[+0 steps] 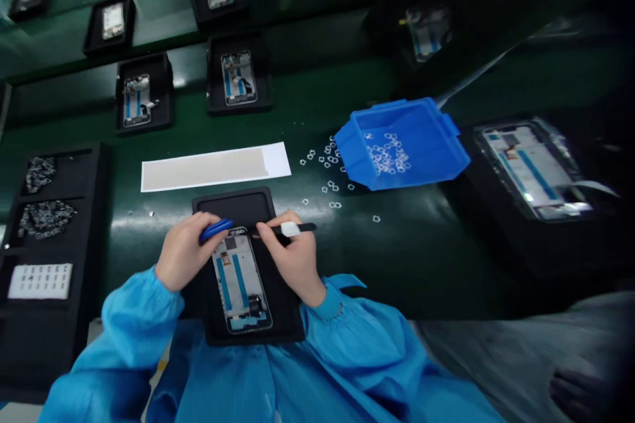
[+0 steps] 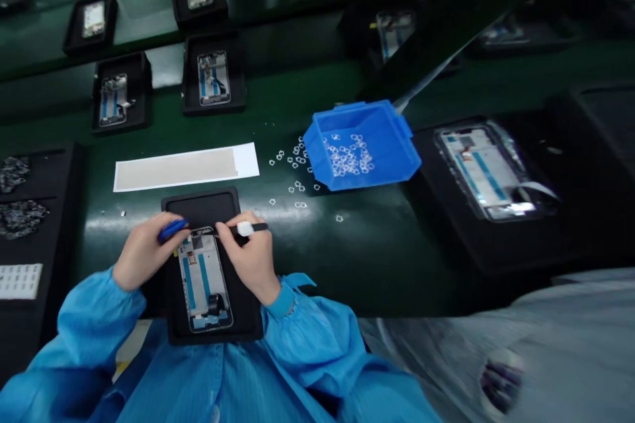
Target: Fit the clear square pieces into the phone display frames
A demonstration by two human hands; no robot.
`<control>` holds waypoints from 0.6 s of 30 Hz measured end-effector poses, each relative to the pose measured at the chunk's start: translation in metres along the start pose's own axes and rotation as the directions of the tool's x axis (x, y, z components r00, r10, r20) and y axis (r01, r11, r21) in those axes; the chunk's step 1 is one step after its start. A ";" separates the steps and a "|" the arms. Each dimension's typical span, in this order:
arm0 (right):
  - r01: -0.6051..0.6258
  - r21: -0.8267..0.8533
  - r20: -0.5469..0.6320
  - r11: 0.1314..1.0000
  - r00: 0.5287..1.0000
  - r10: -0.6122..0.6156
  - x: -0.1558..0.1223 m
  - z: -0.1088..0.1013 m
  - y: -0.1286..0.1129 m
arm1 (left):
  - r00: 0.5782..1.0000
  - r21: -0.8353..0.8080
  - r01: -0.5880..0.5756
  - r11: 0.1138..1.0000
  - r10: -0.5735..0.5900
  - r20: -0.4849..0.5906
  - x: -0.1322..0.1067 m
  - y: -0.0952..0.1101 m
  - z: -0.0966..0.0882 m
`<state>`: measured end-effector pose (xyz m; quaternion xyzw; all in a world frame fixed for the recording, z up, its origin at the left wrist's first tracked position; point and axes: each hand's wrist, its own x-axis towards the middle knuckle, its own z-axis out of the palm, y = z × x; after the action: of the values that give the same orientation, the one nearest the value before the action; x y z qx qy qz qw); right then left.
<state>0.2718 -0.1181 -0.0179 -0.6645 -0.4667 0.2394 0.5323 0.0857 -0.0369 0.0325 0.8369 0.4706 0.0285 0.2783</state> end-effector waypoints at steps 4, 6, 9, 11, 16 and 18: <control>-0.092 0.229 -0.057 0.969 0.993 0.108 -0.002 -0.001 0.011 | 0.971 -0.159 0.197 0.967 -0.215 -0.104 -0.084 -0.021 0.022; -0.100 0.309 -0.065 0.946 0.990 0.126 -0.006 0.002 0.015 | 0.970 -0.199 0.227 0.953 -0.239 -0.037 -0.123 -0.025 0.048; -0.130 0.431 -0.078 0.893 0.980 0.181 -0.008 0.009 0.017 | 0.950 -0.355 0.277 0.893 -0.309 -0.036 -0.153 -0.019 0.083; -0.134 0.488 -0.108 0.863 0.971 0.212 -0.005 0.011 0.013 | 0.922 -0.495 0.309 0.812 -0.383 -0.053 -0.154 -0.015 0.088; -0.140 0.500 -0.291 0.855 0.903 0.317 0.013 0.001 0.001 | 0.760 -0.778 0.380 0.500 -0.648 -0.044 -0.109 -0.039 0.011; -0.139 0.404 -0.319 0.904 0.905 0.282 0.016 -0.003 0.004 | 0.643 -0.817 0.334 0.471 -0.747 -0.168 -0.077 -0.063 -0.044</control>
<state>0.2832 -0.1060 -0.0181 -0.6318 -0.2282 0.2508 0.6970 -0.0194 -0.0540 0.0547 0.4103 0.7230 0.3362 0.4426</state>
